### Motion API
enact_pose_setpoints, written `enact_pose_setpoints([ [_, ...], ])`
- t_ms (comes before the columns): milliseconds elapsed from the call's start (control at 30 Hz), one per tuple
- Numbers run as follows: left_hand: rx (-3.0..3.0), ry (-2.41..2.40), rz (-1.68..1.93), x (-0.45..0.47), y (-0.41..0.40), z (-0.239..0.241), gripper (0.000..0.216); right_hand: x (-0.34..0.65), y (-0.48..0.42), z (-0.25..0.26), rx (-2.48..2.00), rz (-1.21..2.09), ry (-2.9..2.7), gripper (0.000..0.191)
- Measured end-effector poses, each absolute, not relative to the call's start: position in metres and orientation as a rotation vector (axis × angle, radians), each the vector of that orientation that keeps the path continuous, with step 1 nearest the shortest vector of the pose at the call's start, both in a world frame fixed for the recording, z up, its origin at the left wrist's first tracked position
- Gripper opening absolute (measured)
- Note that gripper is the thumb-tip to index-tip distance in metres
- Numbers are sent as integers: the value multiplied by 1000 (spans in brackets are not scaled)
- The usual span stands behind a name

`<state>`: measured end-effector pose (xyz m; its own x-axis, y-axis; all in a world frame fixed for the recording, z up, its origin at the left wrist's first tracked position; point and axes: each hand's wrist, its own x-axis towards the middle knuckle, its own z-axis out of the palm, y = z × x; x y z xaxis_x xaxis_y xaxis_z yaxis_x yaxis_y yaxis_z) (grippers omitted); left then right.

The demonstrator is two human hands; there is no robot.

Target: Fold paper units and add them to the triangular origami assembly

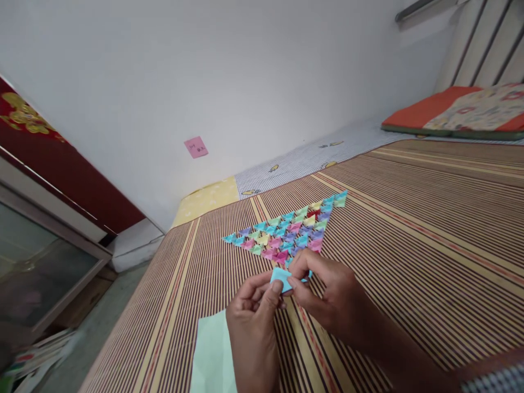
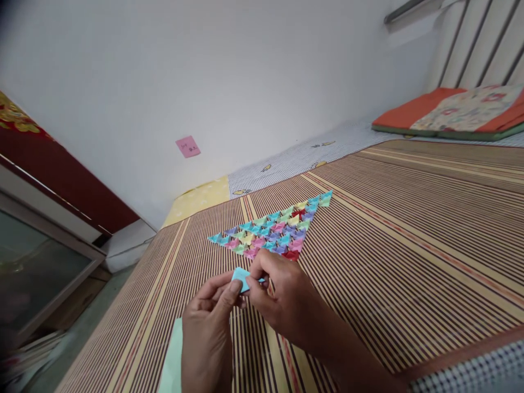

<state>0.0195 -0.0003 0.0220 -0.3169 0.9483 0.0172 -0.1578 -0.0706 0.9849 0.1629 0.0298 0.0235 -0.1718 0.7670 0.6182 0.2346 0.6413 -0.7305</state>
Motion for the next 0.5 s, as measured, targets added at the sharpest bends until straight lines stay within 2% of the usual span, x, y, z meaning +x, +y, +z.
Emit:
enact_pose_setpoints([
  [167,863,1159,1543,19,3,18,28,169,28,24,-807,614,-1827,16],
  [300,881,1066,1535,18,5,16,18,170,28,25,-786,660,-1876,17],
  [500,1172,1279,1505,14,2,20,14,169,31,23,-840,708,-1845,16],
])
